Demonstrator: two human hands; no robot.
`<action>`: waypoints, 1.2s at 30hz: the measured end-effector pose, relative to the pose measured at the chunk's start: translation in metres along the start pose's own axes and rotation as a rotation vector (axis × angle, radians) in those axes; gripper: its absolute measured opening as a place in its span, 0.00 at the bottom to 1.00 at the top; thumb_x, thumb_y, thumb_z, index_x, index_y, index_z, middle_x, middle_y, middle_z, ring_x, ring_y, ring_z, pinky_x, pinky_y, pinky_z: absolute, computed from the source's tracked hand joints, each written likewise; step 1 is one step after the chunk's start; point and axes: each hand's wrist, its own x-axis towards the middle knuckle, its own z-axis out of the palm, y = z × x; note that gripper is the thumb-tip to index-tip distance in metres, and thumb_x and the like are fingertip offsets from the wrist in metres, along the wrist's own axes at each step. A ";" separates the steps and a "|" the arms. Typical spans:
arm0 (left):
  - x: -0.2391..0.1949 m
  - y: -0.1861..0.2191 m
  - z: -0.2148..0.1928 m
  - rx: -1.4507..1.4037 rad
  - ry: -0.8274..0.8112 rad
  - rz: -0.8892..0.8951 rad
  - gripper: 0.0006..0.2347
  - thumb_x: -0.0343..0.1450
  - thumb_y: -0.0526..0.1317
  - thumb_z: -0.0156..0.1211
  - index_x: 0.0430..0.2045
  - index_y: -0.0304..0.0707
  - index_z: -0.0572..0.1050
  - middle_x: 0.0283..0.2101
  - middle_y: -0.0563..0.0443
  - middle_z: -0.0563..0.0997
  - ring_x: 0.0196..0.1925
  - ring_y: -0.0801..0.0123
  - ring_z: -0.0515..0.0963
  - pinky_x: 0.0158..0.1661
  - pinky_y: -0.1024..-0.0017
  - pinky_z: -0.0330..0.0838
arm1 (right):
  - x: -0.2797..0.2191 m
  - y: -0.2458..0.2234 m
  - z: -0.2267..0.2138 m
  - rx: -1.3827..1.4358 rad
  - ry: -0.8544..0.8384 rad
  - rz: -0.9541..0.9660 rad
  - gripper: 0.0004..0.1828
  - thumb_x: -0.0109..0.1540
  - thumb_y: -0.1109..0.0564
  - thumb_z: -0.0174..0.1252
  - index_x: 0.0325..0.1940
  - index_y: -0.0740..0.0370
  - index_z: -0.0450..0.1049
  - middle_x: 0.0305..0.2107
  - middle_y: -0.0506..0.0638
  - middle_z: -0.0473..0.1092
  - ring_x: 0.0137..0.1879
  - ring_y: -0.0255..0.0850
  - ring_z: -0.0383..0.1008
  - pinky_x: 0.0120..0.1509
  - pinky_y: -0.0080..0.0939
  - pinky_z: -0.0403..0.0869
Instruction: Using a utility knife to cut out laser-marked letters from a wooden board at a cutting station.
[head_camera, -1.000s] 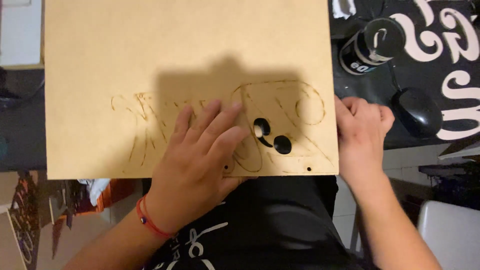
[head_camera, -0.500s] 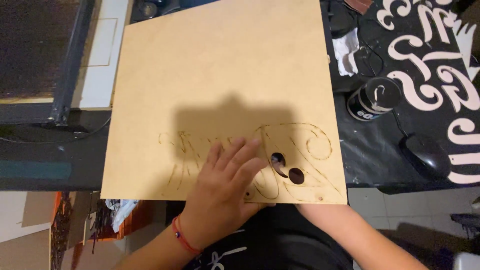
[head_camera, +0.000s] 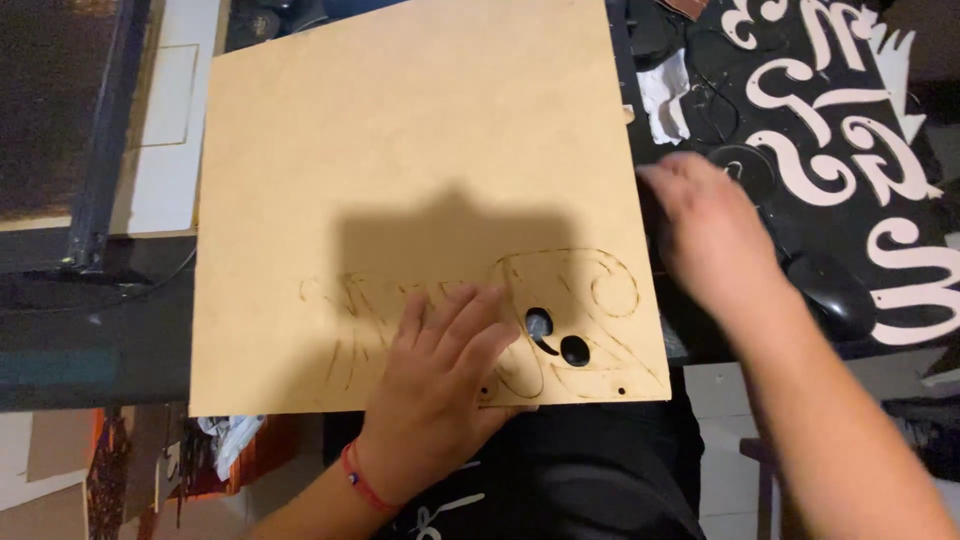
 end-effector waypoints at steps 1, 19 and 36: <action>0.000 0.000 0.002 0.001 0.010 0.012 0.23 0.68 0.57 0.60 0.50 0.41 0.69 0.65 0.42 0.68 0.66 0.46 0.68 0.59 0.38 0.58 | 0.013 0.000 -0.001 -0.053 -0.059 0.019 0.28 0.49 0.75 0.47 0.54 0.72 0.71 0.43 0.66 0.68 0.45 0.62 0.70 0.47 0.58 0.71; -0.015 -0.024 0.052 0.146 0.082 -0.022 0.26 0.69 0.63 0.41 0.46 0.43 0.71 0.64 0.44 0.66 0.65 0.51 0.66 0.60 0.40 0.53 | -0.028 0.000 -0.019 -0.140 0.062 -0.151 0.15 0.65 0.73 0.55 0.55 0.70 0.78 0.53 0.62 0.76 0.56 0.57 0.75 0.62 0.53 0.72; -0.021 -0.030 0.057 0.153 -0.097 0.034 0.37 0.65 0.69 0.72 0.65 0.56 0.67 0.73 0.44 0.53 0.75 0.53 0.48 0.68 0.38 0.34 | -0.115 0.015 -0.002 -0.108 -0.308 -0.150 0.30 0.55 0.75 0.55 0.59 0.57 0.75 0.48 0.59 0.69 0.52 0.56 0.70 0.54 0.55 0.68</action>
